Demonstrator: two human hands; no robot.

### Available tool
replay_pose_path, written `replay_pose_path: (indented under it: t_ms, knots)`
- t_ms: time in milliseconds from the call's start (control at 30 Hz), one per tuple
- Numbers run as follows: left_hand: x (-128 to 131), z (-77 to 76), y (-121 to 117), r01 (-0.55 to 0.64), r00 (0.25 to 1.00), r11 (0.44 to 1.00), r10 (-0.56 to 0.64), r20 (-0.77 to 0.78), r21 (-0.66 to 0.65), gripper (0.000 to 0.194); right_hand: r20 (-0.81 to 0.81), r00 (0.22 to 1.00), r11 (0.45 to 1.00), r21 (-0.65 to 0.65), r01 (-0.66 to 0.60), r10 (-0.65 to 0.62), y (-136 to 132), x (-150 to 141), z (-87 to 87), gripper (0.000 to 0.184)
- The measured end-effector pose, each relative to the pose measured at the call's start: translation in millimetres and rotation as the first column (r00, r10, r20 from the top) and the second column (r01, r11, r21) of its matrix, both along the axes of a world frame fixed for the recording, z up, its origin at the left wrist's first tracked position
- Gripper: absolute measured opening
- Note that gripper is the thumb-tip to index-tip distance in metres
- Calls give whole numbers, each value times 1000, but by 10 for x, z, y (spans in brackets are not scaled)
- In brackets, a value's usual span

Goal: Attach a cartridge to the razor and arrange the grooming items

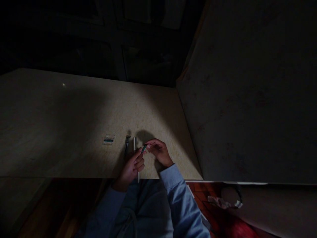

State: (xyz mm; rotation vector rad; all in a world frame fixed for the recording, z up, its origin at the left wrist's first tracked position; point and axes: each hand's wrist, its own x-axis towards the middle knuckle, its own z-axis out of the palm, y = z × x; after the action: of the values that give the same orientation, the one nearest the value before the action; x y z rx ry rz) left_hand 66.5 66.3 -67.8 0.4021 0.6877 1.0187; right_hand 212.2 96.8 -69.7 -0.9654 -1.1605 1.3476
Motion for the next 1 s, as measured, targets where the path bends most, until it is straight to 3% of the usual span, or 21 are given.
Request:
replay_pose_path:
  t_ms: [300, 567, 767, 1000]
  knots:
    - [-1, -32, -13, -54, 996, 999, 53, 74, 7, 56, -71, 997, 999, -36, -17, 15, -14, 7, 5, 26]
    - [18, -65, -17, -129, 986, 992, 127, 104, 10, 59, -83, 983, 985, -37, -168, 165, -20, 29, -25, 26]
    - [35, -37, -31, -153, 986, 988, 151, 66, 20, 59, -91, 942, 945, -17, -326, 323, -23, 45, 11, 36]
    - [95, 22, -56, -214, 977, 976, 214, 16, 35, 63, -105, 911, 915, -26, -403, 399, -22, 60, -32, 42]
